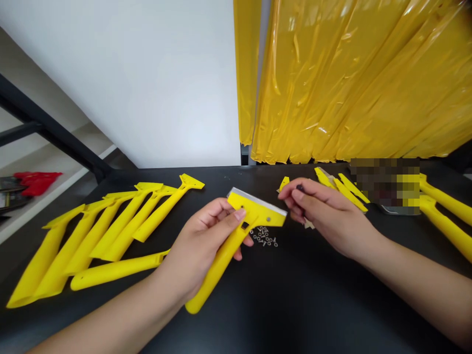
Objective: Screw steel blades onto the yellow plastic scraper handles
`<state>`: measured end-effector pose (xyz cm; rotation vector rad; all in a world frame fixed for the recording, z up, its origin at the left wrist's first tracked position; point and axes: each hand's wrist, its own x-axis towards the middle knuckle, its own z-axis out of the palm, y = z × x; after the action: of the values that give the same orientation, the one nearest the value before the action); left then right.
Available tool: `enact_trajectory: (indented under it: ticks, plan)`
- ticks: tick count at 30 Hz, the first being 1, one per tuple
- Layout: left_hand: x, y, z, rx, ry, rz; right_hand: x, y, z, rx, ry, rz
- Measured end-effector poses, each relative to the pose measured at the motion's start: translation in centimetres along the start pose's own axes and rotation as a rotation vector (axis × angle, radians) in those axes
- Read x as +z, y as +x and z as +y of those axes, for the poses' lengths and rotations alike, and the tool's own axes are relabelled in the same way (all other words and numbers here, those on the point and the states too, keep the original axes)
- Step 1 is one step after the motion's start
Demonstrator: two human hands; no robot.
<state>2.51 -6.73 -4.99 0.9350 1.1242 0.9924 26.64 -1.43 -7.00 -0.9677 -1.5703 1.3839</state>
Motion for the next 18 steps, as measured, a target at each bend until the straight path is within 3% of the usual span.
enact_trajectory:
  ticks: [3,6,11,14,18]
  plan:
    - [-0.24,0.37,-0.1,0.031,0.017,0.082,-0.15,0.18,-0.16,-0.2,-0.274,0.189]
    - [-0.36,0.47,-0.19,0.052,0.028,0.117,-0.2,0.01,-0.39,-0.279,-0.487,0.259]
    - [-0.37,0.38,-0.28,0.057,0.015,0.099,-0.11,-0.36,-0.07,-0.393,-0.715,0.163]
    - [-0.39,0.39,-0.35,0.056,0.008,0.099,-0.1,-0.41,0.15,-0.4,-0.742,0.167]
    - [-0.48,0.41,-0.38,0.051,-0.013,0.086,-0.22,-0.12,0.6,-0.285,-0.655,0.261]
